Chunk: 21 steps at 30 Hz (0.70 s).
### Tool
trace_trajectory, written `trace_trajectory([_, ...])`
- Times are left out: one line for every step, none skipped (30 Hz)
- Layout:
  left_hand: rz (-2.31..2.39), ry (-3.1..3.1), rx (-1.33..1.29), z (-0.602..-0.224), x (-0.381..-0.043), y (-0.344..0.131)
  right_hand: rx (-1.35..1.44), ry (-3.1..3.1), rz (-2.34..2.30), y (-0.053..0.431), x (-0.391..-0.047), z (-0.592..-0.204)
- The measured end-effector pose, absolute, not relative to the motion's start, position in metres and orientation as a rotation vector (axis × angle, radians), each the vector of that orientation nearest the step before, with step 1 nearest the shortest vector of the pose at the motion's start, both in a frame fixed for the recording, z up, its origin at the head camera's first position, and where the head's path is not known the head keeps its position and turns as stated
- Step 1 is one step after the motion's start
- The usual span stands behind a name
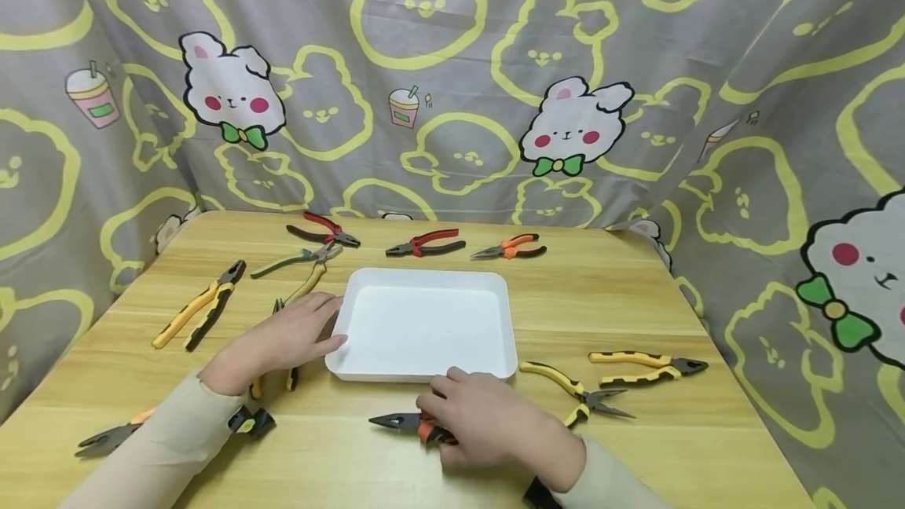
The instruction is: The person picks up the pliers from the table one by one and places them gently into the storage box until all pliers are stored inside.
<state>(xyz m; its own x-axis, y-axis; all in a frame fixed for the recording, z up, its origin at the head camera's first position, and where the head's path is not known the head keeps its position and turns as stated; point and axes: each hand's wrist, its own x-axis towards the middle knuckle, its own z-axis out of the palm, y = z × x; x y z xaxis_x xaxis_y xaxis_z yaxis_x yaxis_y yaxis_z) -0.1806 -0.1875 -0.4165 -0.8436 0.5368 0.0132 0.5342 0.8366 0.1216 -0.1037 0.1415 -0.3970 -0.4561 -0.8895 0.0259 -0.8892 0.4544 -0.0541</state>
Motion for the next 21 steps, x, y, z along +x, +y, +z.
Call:
trace_trajectory([0.187,2.993,0.878,-0.417,-0.181,-0.188,-1.625,2.679,-0.104,0.142,-0.104,-0.397])
trace_trajectory([0.184,2.995,0.883,-0.418,-0.181,-0.188,-1.614,2.682,-0.108,0.143,-0.105,-0.396])
trace_trajectory([0.181,2.997,0.888,-0.418,-0.181,-0.188,-1.605,2.685,-0.112,0.143,-0.106,-0.395])
trace_trajectory([0.178,2.998,0.89,-0.418,-0.181,-0.188,-1.599,2.687,-0.115,0.144,-0.107,-0.394])
trace_trajectory([0.178,2.998,0.893,-0.418,-0.181,-0.188,-1.597,2.687,-0.113,0.144,-0.108,-0.394])
trace_trajectory([0.178,2.999,0.892,-0.418,-0.181,-0.188,-1.6,2.688,-0.115,0.145,-0.109,-0.393])
trace_trajectory([0.178,3.0,0.891,-0.418,-0.181,-0.188,-1.607,2.691,-0.114,0.145,-0.11,-0.392])
trace_trajectory([0.176,3.0,0.891,-0.417,-0.181,-0.188,-1.612,2.694,-0.117,0.145,-0.111,-0.391])
trace_trajectory([0.174,3.0,0.889,-0.417,-0.181,-0.188,-1.612,2.696,-0.123,0.146,-0.113,-0.39])
trace_trajectory([0.171,3.0,0.885,-0.417,-0.181,-0.188,-1.611,2.699,-0.126,0.146,-0.115,-0.388])
trace_trajectory([0.166,3.001,0.882,-0.417,-0.181,-0.188,-1.61,2.702,-0.127,0.146,-0.116,-0.387])
trace_trajectory([0.159,3.003,0.88,-0.417,-0.181,-0.188,-1.604,2.705,-0.127,0.146,-0.118,-0.385])
trace_trajectory([0.156,3.004,0.88,-0.417,-0.181,-0.188,-1.598,2.708,-0.124,0.147,-0.121,-0.383])
trace_trajectory([0.151,3.006,0.88,-0.417,-0.181,-0.188,-1.59,2.709,-0.127,0.147,-0.122,-0.382])
trace_trajectory([0.148,3.007,0.88,-0.417,-0.181,-0.188,-1.583,2.712,-0.122,0.148,-0.125,-0.38])
trace_trajectory([0.145,3.008,0.878,-0.417,-0.181,-0.188,-1.583,2.714,-0.119,0.148,-0.127,-0.379])
trace_trajectory([0.143,3.01,0.876,-0.417,-0.181,-0.188,-1.583,2.717,-0.117,0.149,-0.129,-0.377])
trace_trajectory([0.14,3.01,0.871,-0.417,-0.181,-0.188,-1.584,2.724,-0.113,0.149,-0.131,-0.376])
trace_trajectory([0.139,3.01,0.866,-0.417,-0.181,-0.188,-1.584,2.733,-0.108,0.15,-0.133,-0.375])
trace_trajectory([0.132,3.011,0.861,-0.418,-0.182,-0.188,-1.582,2.741,-0.107,0.151,-0.135,-0.375])
trace_trajectory([0.128,3.01,0.856,-0.418,-0.182,-0.187,-1.578,2.751,-0.103,0.151,-0.138,-0.374])
